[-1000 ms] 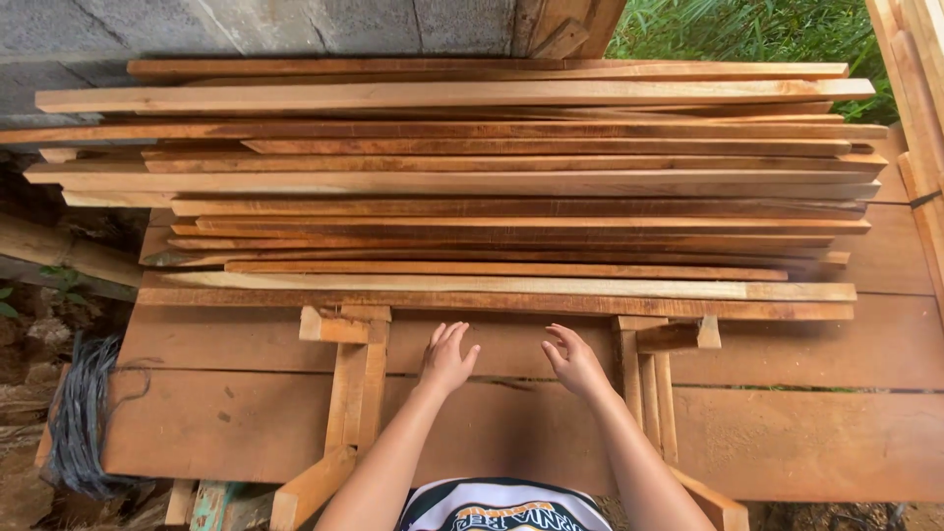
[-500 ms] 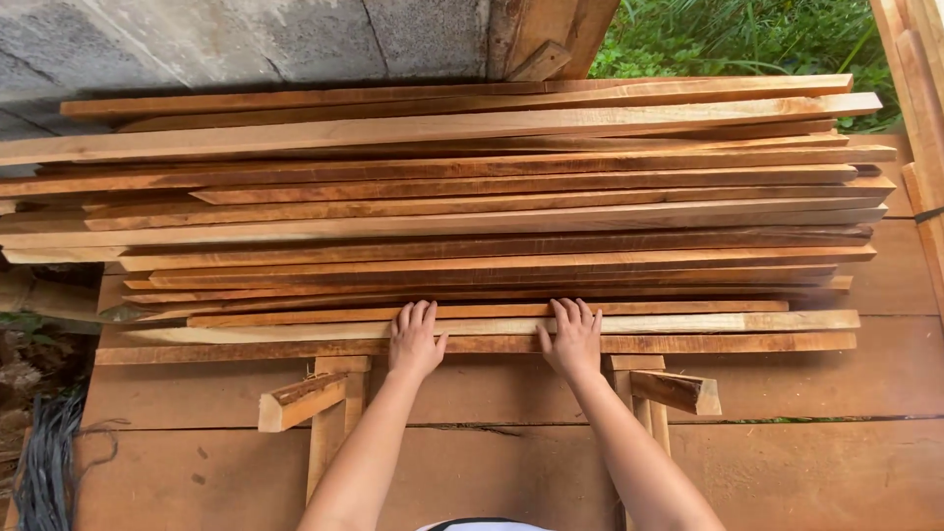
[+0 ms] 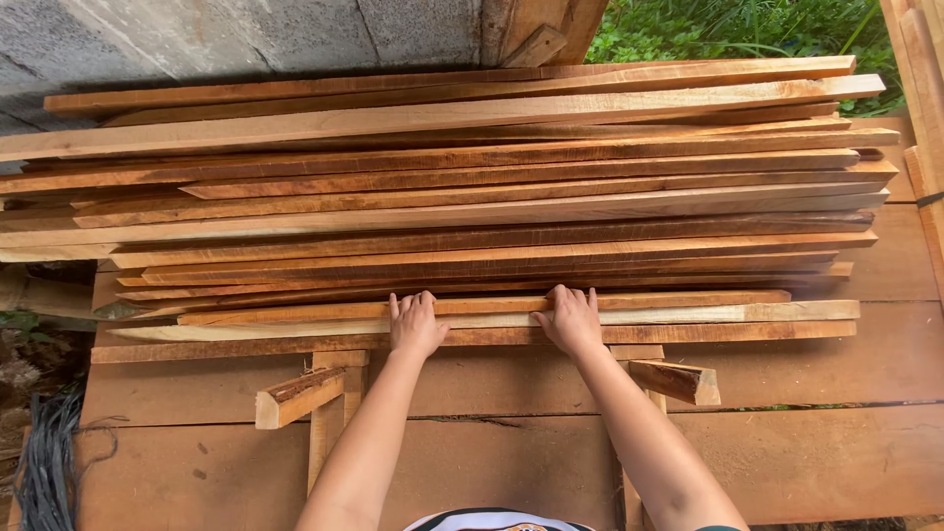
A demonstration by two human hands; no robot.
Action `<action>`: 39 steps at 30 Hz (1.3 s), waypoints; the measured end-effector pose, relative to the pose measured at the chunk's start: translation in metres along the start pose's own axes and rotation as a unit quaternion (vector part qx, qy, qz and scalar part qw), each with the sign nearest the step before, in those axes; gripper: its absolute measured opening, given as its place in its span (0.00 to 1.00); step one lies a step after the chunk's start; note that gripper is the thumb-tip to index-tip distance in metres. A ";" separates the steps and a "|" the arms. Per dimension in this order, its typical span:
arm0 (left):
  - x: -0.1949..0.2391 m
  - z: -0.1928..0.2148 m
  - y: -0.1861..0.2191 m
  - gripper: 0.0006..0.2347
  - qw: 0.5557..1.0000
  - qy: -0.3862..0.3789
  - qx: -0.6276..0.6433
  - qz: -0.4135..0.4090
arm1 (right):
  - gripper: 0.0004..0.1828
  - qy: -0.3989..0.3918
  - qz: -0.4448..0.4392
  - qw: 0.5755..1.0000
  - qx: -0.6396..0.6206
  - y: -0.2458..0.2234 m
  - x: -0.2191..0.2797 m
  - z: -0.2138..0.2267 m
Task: The person stacks long, thin wooden planks onto a wooden rack outdoors. They pick up planks from a pile and place them one by one onto the rack, aligning them carefully. The person repeats this process throughout the video, building up a neat stack of wood.
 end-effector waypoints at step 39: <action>0.289 0.201 0.059 0.23 0.992 -0.032 0.092 -0.079 | 0.36 -0.132 -0.011 0.990 -0.041 -0.079 0.218 0.199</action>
Point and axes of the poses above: each hand's wrist, its own x-axis away from the middle knuckle, its own z-axis out of the back of the hand, y = z × x, the point moved 10 cm from there along -x, towards the middle knuckle
